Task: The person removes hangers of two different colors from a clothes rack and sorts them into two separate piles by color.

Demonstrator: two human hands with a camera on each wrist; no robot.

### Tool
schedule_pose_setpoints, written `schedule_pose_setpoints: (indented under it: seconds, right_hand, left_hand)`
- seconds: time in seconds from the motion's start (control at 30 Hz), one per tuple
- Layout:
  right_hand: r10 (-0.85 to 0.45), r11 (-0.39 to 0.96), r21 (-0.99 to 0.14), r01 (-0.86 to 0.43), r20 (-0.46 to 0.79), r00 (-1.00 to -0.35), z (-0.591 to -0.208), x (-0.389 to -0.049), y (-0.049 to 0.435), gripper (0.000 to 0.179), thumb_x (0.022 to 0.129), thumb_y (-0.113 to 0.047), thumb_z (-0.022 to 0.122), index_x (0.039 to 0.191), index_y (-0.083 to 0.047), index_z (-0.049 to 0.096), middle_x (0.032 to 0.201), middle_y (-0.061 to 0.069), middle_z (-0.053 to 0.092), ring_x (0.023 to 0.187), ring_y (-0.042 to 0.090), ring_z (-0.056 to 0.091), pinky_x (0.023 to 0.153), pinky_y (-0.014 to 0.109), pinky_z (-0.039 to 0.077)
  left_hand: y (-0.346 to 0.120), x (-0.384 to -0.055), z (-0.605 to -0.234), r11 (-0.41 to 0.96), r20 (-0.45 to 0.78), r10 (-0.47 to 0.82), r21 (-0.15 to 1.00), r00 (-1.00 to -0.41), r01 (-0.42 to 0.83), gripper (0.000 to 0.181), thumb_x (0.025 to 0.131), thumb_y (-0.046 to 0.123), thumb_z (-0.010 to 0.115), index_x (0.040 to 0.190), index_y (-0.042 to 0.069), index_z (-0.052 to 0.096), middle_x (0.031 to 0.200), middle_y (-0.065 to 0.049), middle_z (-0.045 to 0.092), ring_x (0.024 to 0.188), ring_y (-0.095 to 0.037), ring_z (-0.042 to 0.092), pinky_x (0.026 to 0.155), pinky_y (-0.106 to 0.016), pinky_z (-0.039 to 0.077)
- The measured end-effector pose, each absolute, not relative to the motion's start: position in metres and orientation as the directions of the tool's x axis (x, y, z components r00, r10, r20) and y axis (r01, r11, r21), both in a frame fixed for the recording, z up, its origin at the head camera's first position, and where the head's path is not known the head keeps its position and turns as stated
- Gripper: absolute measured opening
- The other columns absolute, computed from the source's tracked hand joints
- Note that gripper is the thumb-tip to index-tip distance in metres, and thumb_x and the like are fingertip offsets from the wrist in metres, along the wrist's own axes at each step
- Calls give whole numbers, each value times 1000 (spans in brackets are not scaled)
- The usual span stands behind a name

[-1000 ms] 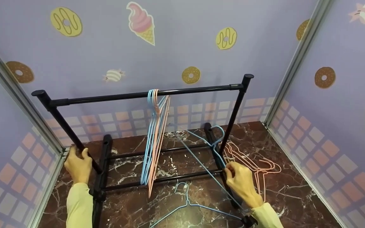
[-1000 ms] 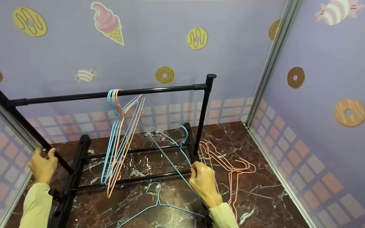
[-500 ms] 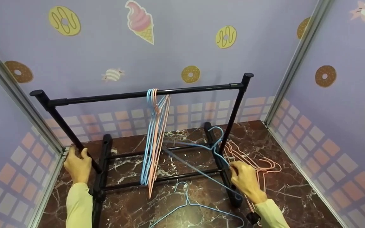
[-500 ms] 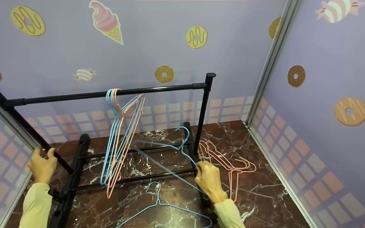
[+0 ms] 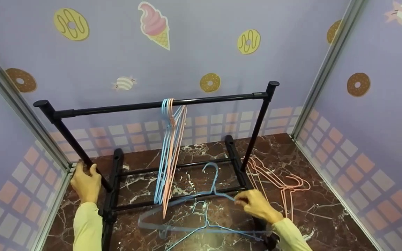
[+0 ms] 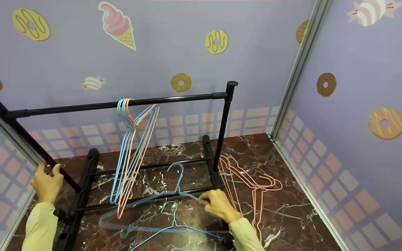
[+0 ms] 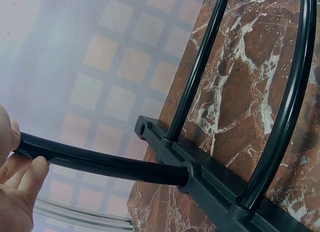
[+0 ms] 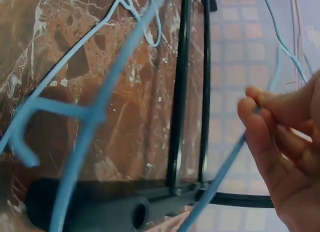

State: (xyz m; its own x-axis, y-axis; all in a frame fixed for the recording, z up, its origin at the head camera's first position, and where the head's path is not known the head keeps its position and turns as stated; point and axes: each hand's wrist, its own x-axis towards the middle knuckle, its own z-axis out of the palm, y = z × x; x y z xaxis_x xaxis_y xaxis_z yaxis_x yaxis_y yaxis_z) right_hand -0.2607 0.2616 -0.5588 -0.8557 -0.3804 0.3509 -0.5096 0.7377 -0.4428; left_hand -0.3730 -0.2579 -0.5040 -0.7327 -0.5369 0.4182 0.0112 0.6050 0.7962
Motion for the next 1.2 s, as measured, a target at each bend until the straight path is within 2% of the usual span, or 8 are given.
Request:
schedule_pose_setpoints:
  seconds: [0.17,0.33,0.43,0.53,0.77,0.93,1.07,1.2]
  right_hand:
    - [-506,703,-484,-521,174,-845,-571,-257,256,15,73,-5,62,80,-13,73,73,-8,69,65,0,56,66,25,49]
    - [-567,683,-510,-523,82,-820,-585,-252,246,14,68,-3,58,65,-13,67,57,-13,56,52,-5,42,53,15,39]
    - [-575,680,-501,-535,90,-814,-594,-251,241,15,67,-3,58,56,-13,59,51,-16,43,45,-6,31,46,11,28]
    - [-554,698,-473,-537,118,-824,-602,-250,238,18,66,-4,61,53,-14,55,50,-17,38,43,-6,27,42,11,22]
    - [-498,760,-397,-514,153,-854,-615,-245,235,22,57,-2,60,46,-17,49,45,-18,31,43,-2,25,43,12,23]
    - [-492,762,-361,-538,218,-843,-621,-242,231,24,54,1,60,44,-14,44,46,-18,26,44,-2,22,43,12,21]
    - [-505,760,-302,-575,282,-816,-625,-240,229,22,54,1,62,46,-14,48,51,-14,33,49,0,28,44,14,30]
    - [-517,749,-307,-587,282,-808,-628,-238,228,18,54,3,61,52,-14,54,52,-9,47,49,0,39,44,16,37]
  left_hand:
    - [-257,-373,-505,603,419,-537,797,-732,14,30,88,21,57,115,9,55,101,-22,63,101,-48,52,89,-55,36]
    - [-257,-373,-505,604,438,-538,797,-720,33,28,87,19,58,112,8,56,99,-23,64,99,-47,54,88,-54,36]
    - [-257,-373,-505,604,441,-540,796,-717,36,28,87,19,58,113,7,56,100,-23,63,100,-48,53,88,-55,36]
    - [-258,-372,-505,603,435,-539,797,-722,30,28,87,20,58,113,7,56,101,-23,63,100,-47,53,88,-55,36]
    - [-259,-372,-505,595,387,-532,804,-753,-7,31,89,23,55,117,10,54,111,-23,61,109,-47,49,94,-54,34]
    - [-259,-372,-506,598,400,-536,801,-743,0,31,89,24,57,116,11,55,110,-23,62,108,-46,51,93,-54,35]
    - [-257,-372,-505,596,413,-534,803,-738,18,30,88,23,57,115,9,55,106,-23,63,106,-46,52,91,-54,36]
    - [-257,-371,-506,599,426,-537,801,-728,27,30,88,21,58,115,8,56,102,-23,63,103,-47,52,91,-54,35]
